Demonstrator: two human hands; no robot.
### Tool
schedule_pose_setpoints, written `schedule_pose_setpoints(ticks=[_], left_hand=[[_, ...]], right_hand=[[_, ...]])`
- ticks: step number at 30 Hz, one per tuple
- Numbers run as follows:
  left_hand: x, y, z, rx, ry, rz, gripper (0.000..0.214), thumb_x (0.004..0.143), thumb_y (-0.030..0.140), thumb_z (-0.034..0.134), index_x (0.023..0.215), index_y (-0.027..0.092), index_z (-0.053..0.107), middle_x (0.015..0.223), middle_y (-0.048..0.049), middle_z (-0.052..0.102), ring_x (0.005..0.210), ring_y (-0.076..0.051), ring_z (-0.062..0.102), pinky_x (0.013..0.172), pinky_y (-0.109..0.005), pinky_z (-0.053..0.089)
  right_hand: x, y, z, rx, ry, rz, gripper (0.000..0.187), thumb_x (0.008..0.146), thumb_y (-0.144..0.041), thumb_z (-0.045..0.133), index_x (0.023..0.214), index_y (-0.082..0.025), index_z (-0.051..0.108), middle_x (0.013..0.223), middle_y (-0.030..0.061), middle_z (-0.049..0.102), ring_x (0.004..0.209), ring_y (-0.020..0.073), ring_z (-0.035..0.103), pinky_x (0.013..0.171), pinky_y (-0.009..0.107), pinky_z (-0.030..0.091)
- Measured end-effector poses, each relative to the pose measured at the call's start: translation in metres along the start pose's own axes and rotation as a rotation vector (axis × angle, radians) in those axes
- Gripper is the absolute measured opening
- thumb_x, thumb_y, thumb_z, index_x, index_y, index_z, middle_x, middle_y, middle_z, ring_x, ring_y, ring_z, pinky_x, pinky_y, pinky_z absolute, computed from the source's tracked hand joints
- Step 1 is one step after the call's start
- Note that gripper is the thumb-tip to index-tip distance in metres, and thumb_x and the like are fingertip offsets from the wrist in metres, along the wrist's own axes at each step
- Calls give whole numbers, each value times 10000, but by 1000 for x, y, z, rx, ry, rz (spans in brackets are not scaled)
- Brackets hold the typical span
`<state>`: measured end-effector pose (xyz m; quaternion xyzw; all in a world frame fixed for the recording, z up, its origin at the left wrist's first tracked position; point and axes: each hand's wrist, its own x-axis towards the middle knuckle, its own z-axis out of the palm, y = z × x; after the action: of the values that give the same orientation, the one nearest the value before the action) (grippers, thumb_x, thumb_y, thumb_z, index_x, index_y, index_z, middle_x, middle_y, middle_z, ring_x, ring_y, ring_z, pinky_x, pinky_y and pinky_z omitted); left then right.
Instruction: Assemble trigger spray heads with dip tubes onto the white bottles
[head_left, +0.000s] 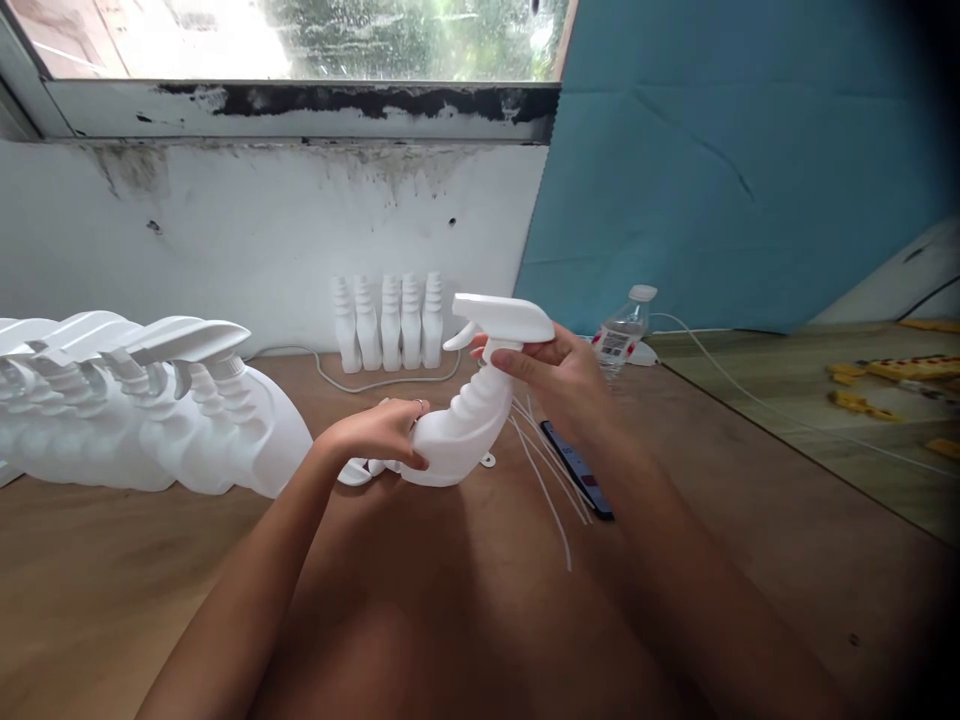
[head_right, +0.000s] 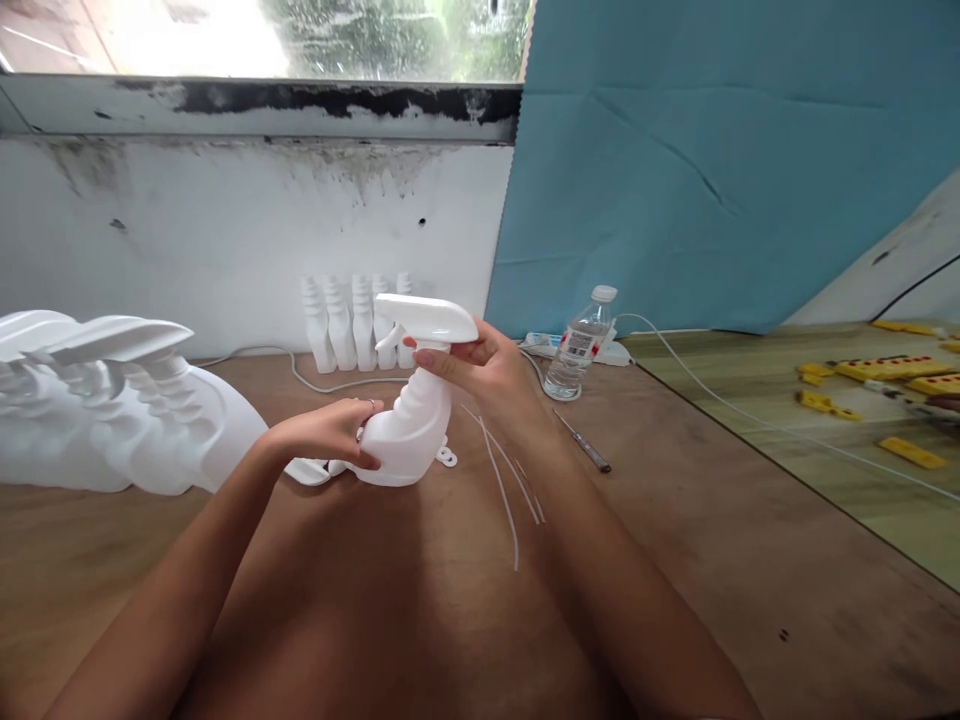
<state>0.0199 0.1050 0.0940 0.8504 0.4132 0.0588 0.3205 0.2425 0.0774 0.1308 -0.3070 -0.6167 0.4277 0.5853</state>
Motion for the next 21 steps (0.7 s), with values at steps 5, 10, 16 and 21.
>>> schedule_pose_setpoints(ticks=[5,10,16,21], left_hand=[[7,-3,8,-51,-116,-21,500,669,272,696,1145,233,550,1091,-16,627,1009,-250,589,760,-275,463],[1,-8,1,-130,-143,22,500,671,326,762,1121,225,570,1111,-38,632,1059,-266,597,849,-321,503],[-37,26,-26,-383,403,412,550,805,366,702,1304,268,492,1162,-72,613,1018,-212,631,907,-343,533],[-45,55,-19,-327,896,513,143,858,295,674,969,205,684,841,-23,673,728,-123,635,674,-230,536]], right_hand=[[-5,18,13,167,-133,-1,323,801,-357,724,1054,-219,580,971,50,711,846,219,701,661,343,585],[-11,34,28,223,-171,-12,272,835,-335,692,1051,-245,555,948,22,691,815,180,681,675,316,580],[-16,39,37,154,-189,26,311,838,-417,676,1080,-246,585,951,29,697,841,181,675,710,304,571],[-21,35,38,168,-281,-1,263,867,-410,634,1036,-209,636,939,56,694,858,199,666,722,317,553]])
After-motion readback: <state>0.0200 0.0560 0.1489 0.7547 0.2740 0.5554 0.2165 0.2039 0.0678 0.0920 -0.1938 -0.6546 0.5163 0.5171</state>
